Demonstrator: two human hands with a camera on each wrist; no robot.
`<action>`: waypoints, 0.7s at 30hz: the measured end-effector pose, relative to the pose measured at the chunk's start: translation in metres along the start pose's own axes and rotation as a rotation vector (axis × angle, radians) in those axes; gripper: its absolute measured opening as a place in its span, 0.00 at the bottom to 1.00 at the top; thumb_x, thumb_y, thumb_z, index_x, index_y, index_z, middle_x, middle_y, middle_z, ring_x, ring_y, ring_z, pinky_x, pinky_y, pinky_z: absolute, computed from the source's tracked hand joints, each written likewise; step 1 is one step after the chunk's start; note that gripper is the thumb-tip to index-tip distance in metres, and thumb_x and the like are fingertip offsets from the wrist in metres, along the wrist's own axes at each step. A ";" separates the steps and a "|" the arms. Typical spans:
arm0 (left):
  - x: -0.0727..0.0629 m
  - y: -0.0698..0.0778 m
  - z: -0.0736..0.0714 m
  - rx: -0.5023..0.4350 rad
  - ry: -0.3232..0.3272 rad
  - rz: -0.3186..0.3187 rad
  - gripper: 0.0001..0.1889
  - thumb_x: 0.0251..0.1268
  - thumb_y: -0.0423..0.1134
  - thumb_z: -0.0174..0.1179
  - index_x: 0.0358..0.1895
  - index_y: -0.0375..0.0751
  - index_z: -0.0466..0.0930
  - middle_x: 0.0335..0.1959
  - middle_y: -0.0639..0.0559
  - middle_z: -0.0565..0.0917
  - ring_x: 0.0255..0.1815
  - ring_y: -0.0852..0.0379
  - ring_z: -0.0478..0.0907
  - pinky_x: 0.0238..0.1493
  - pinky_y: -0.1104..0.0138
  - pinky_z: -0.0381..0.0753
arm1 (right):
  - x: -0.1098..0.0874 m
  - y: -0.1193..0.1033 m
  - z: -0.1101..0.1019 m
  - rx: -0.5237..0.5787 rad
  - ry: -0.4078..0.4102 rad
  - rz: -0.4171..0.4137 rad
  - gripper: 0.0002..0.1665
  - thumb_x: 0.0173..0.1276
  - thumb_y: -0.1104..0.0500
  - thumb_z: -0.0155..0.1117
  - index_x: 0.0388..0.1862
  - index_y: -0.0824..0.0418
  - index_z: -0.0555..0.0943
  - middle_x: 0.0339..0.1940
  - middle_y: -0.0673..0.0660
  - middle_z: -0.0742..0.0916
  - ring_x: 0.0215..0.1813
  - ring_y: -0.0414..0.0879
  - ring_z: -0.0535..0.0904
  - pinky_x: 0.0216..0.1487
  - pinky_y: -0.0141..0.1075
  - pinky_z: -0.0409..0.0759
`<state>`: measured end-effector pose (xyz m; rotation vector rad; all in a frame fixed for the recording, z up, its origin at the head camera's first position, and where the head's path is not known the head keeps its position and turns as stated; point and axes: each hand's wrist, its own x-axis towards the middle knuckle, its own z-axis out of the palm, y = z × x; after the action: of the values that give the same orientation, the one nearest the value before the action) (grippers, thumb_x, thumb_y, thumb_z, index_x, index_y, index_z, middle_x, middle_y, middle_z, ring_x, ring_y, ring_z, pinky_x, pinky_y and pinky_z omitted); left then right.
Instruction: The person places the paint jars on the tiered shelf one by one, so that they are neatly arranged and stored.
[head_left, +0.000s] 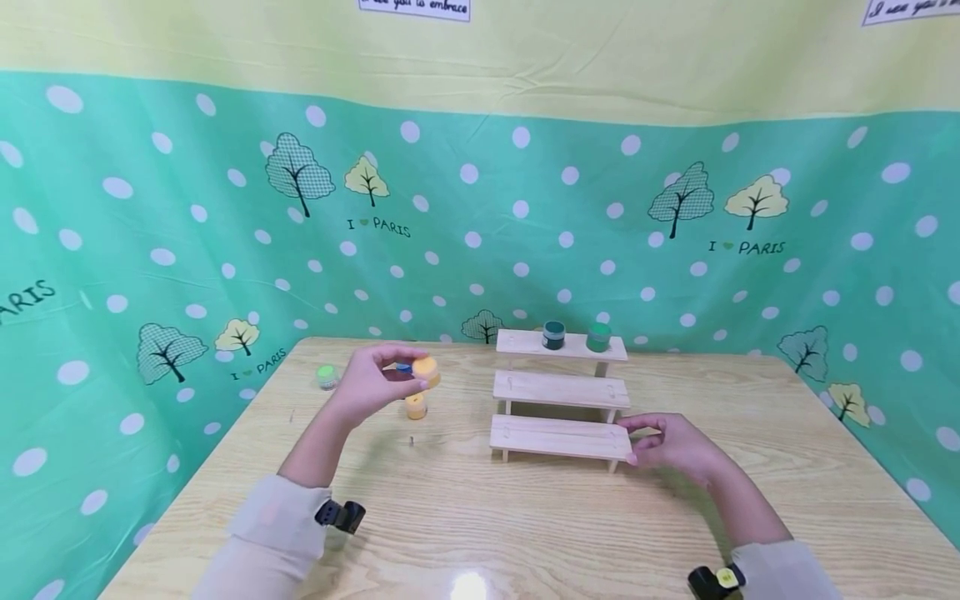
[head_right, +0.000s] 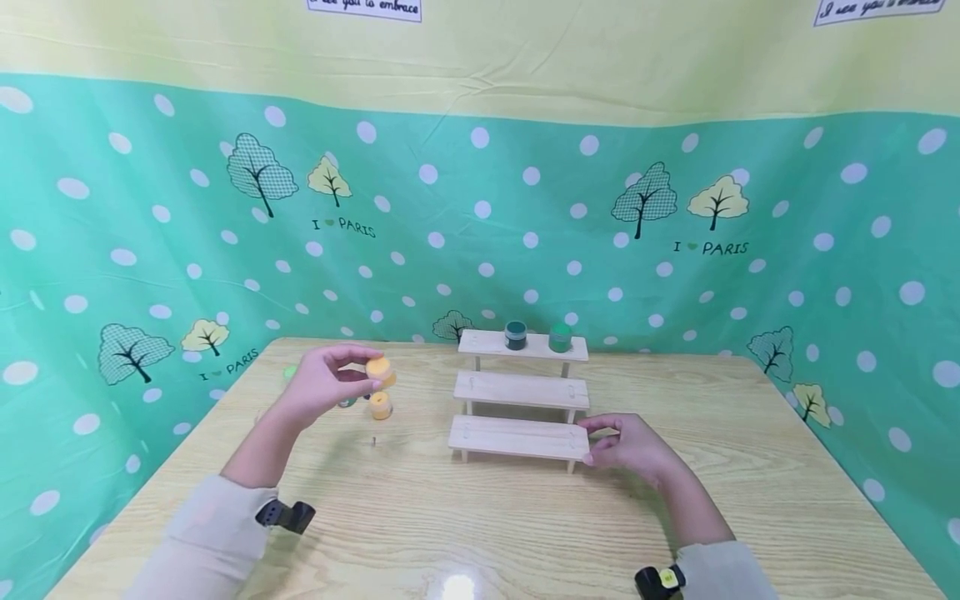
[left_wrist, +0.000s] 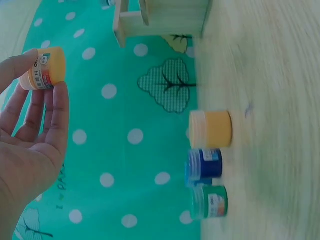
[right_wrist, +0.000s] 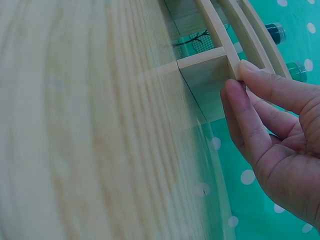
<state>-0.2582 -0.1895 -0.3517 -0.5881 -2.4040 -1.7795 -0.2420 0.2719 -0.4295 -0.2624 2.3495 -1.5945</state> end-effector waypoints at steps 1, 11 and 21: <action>0.002 0.001 0.002 0.002 -0.002 0.012 0.20 0.53 0.32 0.73 0.51 0.34 0.83 0.49 0.42 0.82 0.48 0.41 0.80 0.45 0.65 0.84 | 0.000 0.000 0.000 -0.001 0.000 0.000 0.38 0.53 0.67 0.77 0.63 0.72 0.74 0.53 0.64 0.81 0.42 0.53 0.84 0.43 0.39 0.83; 0.013 0.009 0.020 -0.035 -0.029 0.044 0.20 0.51 0.30 0.73 0.50 0.33 0.82 0.46 0.42 0.82 0.44 0.43 0.82 0.44 0.62 0.85 | -0.001 -0.001 0.001 0.013 -0.018 -0.007 0.36 0.54 0.69 0.75 0.63 0.73 0.73 0.52 0.65 0.82 0.42 0.52 0.84 0.43 0.38 0.83; 0.028 0.015 0.038 -0.042 -0.062 0.081 0.19 0.51 0.29 0.73 0.48 0.35 0.84 0.45 0.44 0.83 0.46 0.42 0.81 0.44 0.62 0.85 | -0.001 0.000 0.000 0.004 -0.015 -0.008 0.37 0.54 0.68 0.76 0.63 0.73 0.73 0.55 0.66 0.81 0.42 0.52 0.84 0.43 0.38 0.83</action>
<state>-0.2723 -0.1433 -0.3415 -0.7457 -2.3507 -1.8087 -0.2414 0.2719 -0.4292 -0.2821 2.3367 -1.5956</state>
